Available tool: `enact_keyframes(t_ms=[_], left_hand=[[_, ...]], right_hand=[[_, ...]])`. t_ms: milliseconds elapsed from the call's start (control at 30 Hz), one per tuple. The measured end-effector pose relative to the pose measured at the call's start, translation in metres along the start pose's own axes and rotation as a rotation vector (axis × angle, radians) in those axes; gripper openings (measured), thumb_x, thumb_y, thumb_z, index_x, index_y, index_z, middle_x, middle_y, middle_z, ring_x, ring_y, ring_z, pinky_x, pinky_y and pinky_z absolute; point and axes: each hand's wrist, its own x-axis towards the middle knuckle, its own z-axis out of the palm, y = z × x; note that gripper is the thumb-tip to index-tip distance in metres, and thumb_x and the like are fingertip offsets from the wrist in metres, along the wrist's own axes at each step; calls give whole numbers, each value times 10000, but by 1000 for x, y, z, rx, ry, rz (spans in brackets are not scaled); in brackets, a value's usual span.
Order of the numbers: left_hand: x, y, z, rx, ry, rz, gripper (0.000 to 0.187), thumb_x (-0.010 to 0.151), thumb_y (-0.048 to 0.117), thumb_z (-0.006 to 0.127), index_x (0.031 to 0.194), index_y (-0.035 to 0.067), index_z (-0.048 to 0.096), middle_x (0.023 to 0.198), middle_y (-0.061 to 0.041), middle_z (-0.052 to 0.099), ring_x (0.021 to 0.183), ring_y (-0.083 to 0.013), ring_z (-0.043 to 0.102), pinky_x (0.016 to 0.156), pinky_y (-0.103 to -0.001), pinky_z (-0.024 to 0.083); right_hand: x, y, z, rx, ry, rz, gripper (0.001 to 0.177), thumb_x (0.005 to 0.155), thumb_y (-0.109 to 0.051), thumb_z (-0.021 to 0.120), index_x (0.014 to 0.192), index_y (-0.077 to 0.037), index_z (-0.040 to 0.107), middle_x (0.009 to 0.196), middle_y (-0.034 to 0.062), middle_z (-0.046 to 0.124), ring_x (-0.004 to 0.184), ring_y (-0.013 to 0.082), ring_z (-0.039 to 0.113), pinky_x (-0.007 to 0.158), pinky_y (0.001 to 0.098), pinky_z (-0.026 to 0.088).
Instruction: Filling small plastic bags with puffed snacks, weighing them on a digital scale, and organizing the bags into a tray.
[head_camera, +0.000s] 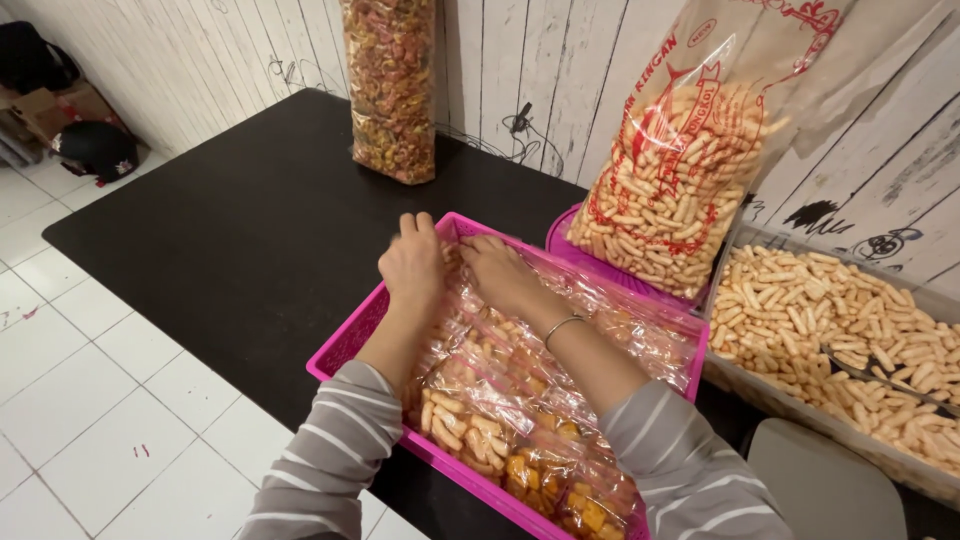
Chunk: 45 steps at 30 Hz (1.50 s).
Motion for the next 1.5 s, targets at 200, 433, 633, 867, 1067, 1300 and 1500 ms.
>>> enact_keyframes(t_ms=[200, 433, 633, 867, 1067, 1300, 1500], left_hand=[[-4, -9, 29, 86, -47, 3, 534, 631, 466, 847, 957, 166, 549, 891, -5, 489, 815, -216, 607, 509, -334, 579], [-10, -12, 34, 6, -80, 11, 406, 661, 453, 820, 843, 130, 655, 911, -32, 471, 823, -255, 586, 502, -345, 554], [-6, -11, 24, -25, -73, -10, 387, 672, 457, 818, 810, 140, 645, 928, -35, 481, 849, -262, 566, 515, -340, 544], [15, 4, -28, -43, 152, 87, 226, 756, 292, 786, 784, 155, 608, 915, -30, 500, 768, -203, 569, 458, -274, 512], [32, 43, -62, -215, 78, 199, 226, 738, 184, 773, 877, 171, 596, 976, -23, 524, 793, -218, 608, 492, -306, 556], [44, 136, -116, -372, 120, 339, 207, 748, 204, 702, 903, 218, 566, 933, 10, 499, 781, -198, 609, 522, -269, 533], [34, 236, -146, -710, -75, 515, 227, 780, 228, 739, 934, 197, 576, 900, -13, 523, 789, -241, 666, 594, -328, 567]], right_hand=[[-8, -18, -23, 26, -11, 22, 545, 934, -222, 564, 1462, -109, 492, 1493, 109, 486, 1373, 316, 443, 1008, 426, 466], [-7, -18, -21, 16, -10, 34, 573, 929, -201, 547, 1489, -121, 455, 1543, 100, 431, 1378, 313, 429, 1011, 422, 461], [-7, -13, -31, 163, 45, 0, 603, 859, -108, 596, 1448, -24, 496, 1464, 179, 511, 1334, 374, 483, 1059, 447, 449], [-27, 3, -69, 367, 234, -91, 534, 859, -89, 625, 1385, -23, 556, 1386, 182, 566, 1266, 421, 525, 1077, 485, 433], [-84, 32, -129, 428, 271, -105, 399, 912, -101, 625, 1304, -25, 627, 1322, 197, 605, 1229, 435, 559, 1057, 504, 434], [-208, 79, -195, 426, 309, 132, 382, 920, -161, 651, 1295, -92, 670, 1299, 173, 621, 1233, 423, 578, 986, 496, 487], [-349, 113, -227, 424, 452, 497, 323, 927, -149, 681, 1244, -92, 702, 1265, 161, 632, 1209, 355, 617, 923, 386, 545]])
